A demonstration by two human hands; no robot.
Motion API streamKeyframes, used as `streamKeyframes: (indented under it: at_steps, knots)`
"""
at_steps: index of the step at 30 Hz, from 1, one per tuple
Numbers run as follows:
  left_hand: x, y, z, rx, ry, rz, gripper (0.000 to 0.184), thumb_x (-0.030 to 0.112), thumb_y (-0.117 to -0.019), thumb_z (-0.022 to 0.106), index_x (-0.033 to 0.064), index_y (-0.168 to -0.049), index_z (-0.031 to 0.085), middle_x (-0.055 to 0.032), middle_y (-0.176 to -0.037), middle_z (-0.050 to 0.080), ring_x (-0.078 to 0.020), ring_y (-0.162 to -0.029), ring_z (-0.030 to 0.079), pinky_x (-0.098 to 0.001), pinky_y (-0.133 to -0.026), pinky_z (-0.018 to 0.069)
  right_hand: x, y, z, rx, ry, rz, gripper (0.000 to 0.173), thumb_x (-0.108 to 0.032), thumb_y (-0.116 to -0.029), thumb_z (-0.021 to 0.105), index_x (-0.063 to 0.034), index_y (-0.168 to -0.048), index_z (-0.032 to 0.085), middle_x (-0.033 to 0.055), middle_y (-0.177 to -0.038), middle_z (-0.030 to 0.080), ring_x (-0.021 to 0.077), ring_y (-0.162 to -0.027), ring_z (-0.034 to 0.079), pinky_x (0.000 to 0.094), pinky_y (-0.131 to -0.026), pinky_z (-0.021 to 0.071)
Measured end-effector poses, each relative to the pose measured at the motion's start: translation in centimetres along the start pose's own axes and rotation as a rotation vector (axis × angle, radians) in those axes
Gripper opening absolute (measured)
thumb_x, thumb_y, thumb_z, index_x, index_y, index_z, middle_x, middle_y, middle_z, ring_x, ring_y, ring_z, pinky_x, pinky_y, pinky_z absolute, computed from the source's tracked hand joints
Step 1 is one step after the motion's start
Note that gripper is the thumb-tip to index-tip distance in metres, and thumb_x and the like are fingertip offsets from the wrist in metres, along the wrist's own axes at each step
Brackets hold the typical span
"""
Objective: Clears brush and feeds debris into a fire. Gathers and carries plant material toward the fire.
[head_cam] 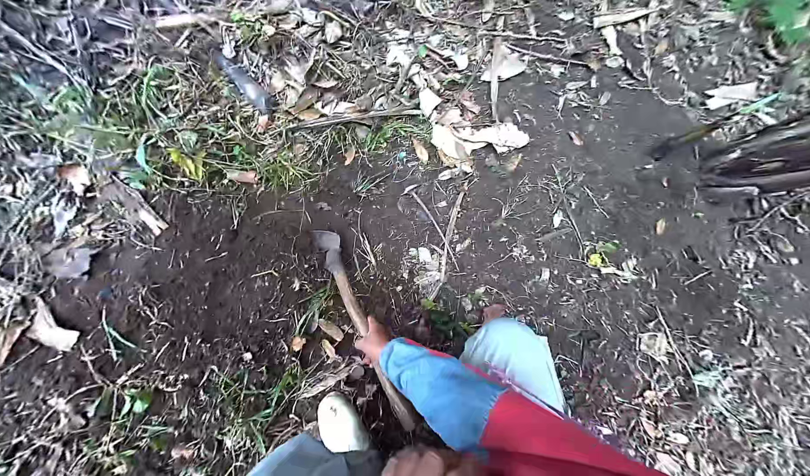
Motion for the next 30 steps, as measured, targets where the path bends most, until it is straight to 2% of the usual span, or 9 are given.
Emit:
streamKeyframes:
  at_steps: [3, 5, 8, 11, 15, 18, 20, 25, 30]
  knots:
    - [-0.7, -0.5, 0.2, -0.017, -0.162, -0.087, 0.027, 0.029, -0.1035, 0.062, 0.011, -0.119, 0.075, -0.0109, -0.109, 0.075, -0.0279, -0.103, 0.072, -0.0481, -0.093, 0.0568, -0.7, 1.2, -3.0, -0.031, -0.202, -0.032, 0.071, -0.016, -0.0932, 0.069, -0.0125, -0.155, 0.034, 0.0148, -0.093, 0.061, 0.0219, -0.063, 0.062, 0.0402, -0.059, 0.0566]
    - [-1.4, -0.8, 0.2, 0.003, -0.249, -0.11, 0.026, 0.029, -0.1029, 0.062, 0.012, -0.118, 0.075, -0.01, -0.108, 0.076, -0.0275, -0.101, 0.072, -0.0479, -0.091, 0.0578, -2.4, 1.6, -6.1, 0.003, -0.393, -0.081, 0.062, -0.013, -0.0944, 0.068, -0.0087, -0.149, 0.039, 0.0113, -0.086, 0.059, 0.0191, -0.059, 0.059, 0.0369, -0.055, 0.0547]
    - [-2.2, -1.1, 0.4, 0.006, -0.33, -0.116, 0.025, 0.03, -0.1024, 0.062, 0.0135, -0.116, 0.076, -0.0085, -0.107, 0.076, -0.0269, -0.101, 0.072, -0.0478, -0.088, 0.0582, -4.3, 2.3, -11.5, 0.11, -0.714, -0.176, 0.047, -0.009, -0.0981, 0.064, -0.0042, -0.141, 0.043, 0.0101, -0.083, 0.058, 0.0181, -0.057, 0.058, 0.0343, -0.052, 0.0541]
    - [-2.4, -1.8, 0.2, -0.002, -0.345, -0.075, 0.026, 0.032, -0.1024, 0.062, 0.0155, -0.117, 0.075, -0.0069, -0.107, 0.076, -0.0255, -0.102, 0.072, -0.0468, -0.089, 0.0577, -4.1, 3.0, -17.8, 0.256, -0.897, -0.28, 0.05, -0.013, -0.1009, 0.061, -0.0076, -0.145, 0.037, 0.0111, -0.086, 0.058, 0.0195, -0.057, 0.059, 0.036, -0.051, 0.0549]
    - [-4.1, -2.9, -0.6, 0.035, -0.34, -0.013, 0.024, 0.034, -0.1025, 0.062, 0.0189, -0.116, 0.075, -0.0033, -0.102, 0.074, -0.0217, -0.098, 0.071, -0.0441, -0.087, 0.0585, -3.3, 5.8, -26.8, 0.467, -0.871, -0.372, 0.04, -0.017, -0.1037, 0.059, -0.0039, -0.138, 0.042, 0.0087, -0.081, 0.058, 0.0173, -0.056, 0.059, 0.0335, -0.05, 0.0551]
    - [-6.5, -4.4, -1.2, 0.07, -0.38, 0.041, 0.024, 0.037, -0.1025, 0.06, 0.0203, -0.113, 0.074, -0.0009, -0.1, 0.073, -0.0197, -0.096, 0.071, -0.042, -0.083, 0.0597, -3.9, 9.0, -32.6, 0.609, -0.771, -0.383, 0.041, -0.022, -0.1056, 0.058, -0.004, -0.14, 0.043, 0.0082, -0.082, 0.059, 0.0165, -0.057, 0.059, 0.0331, -0.052, 0.0555]
    - [-7.8, -6.3, -1.8, 0.058, -0.369, 0.056, 0.026, 0.037, -0.1031, 0.059, 0.0198, -0.114, 0.075, -0.0013, -0.101, 0.073, -0.0201, -0.098, 0.071, -0.0431, -0.085, 0.0601, -4.4, 11.2, -35.4, 0.704, -0.717, -0.362, 0.047, -0.029, -0.1063, 0.058, -0.0072, -0.145, 0.042, 0.0085, -0.083, 0.059, 0.0172, -0.057, 0.059, 0.0343, -0.053, 0.0562]
    - [-8.9, -10.8, -2.9, -0.027, -0.294, 0.056, 0.028, 0.037, -0.1039, 0.057, 0.0198, -0.117, 0.074, -0.0028, -0.105, 0.073, -0.0212, -0.102, 0.071, -0.0452, -0.089, 0.0589, -5.6, 12.9, -36.9, 0.731, -0.603, -0.309, 0.048, -0.036, -0.1065, 0.058, -0.0108, -0.144, 0.042, 0.008, -0.079, 0.058, 0.0176, -0.054, 0.059, 0.0348, -0.052, 0.0566]
    - [-8.0, -11.9, -1.8, -0.046, -0.242, 0.086, 0.025, 0.037, -0.1022, 0.061, 0.019, -0.11, 0.076, -0.0012, -0.102, 0.075, -0.02, -0.099, 0.072, -0.0446, -0.086, 0.0602, -12.0, 8.4, -34.9, 0.577, -0.533, -0.295, 0.044, -0.033, -0.1069, 0.056, -0.0069, -0.142, 0.047, 0.0082, -0.084, 0.06, 0.0177, -0.061, 0.06, 0.0351, -0.057, 0.0562]
Point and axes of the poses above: each hand's wrist, its own y-axis away from the middle knuckle, its own z-axis out of the palm, x = y × z, the point moved 7 cm from there along -y, towards the middle knuckle
